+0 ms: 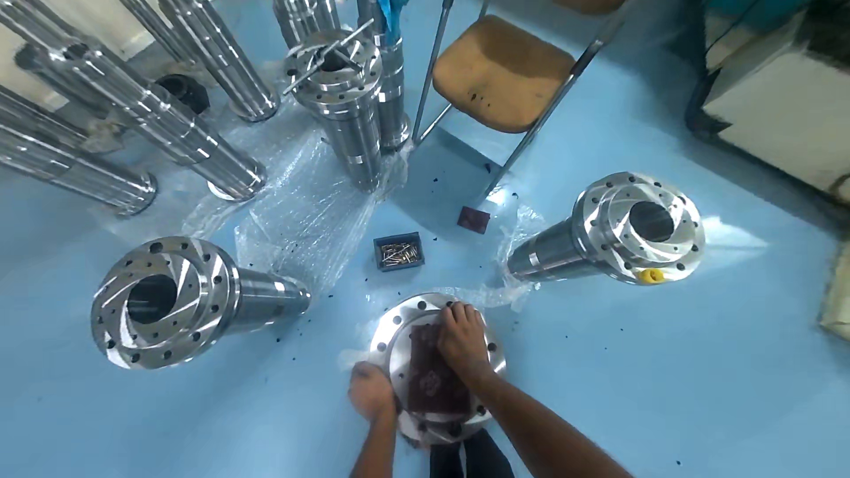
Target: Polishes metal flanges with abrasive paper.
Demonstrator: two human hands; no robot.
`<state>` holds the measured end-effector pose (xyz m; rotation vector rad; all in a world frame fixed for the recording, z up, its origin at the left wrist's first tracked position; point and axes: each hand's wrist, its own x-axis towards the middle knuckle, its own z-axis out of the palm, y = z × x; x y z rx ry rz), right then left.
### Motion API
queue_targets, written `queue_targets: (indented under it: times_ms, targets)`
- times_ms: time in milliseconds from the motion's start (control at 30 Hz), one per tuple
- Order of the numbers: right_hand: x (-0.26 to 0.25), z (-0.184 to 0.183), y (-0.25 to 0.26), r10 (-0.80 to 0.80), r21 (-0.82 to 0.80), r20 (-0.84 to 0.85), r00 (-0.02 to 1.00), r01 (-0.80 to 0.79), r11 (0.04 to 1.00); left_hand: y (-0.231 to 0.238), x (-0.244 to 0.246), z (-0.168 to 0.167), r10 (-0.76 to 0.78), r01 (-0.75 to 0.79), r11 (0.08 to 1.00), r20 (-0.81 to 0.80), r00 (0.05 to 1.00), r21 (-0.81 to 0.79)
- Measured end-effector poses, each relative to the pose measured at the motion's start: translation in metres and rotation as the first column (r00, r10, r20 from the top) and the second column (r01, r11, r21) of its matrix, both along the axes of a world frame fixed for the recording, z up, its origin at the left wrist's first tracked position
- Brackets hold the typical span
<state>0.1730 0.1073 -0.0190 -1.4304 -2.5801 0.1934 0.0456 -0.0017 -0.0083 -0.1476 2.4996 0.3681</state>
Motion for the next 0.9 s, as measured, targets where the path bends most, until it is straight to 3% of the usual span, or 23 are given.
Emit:
queue_targets:
  times_ms: [433,900]
  targets:
    - [-0.0021,-0.0024,0.0035,0.012,0.078,-0.017,1.0,-0.011,0.997,-0.0012,0.0001,-0.0035,0.014,-0.011,0.999,-0.077,0.997,0.04]
    - [-0.0035,-0.0064,0.004,-0.001,0.104,-0.028,1.0,0.004,0.995,-0.005,-0.0019,-0.0089,0.011,-0.008,0.997,-0.048,0.999,0.071]
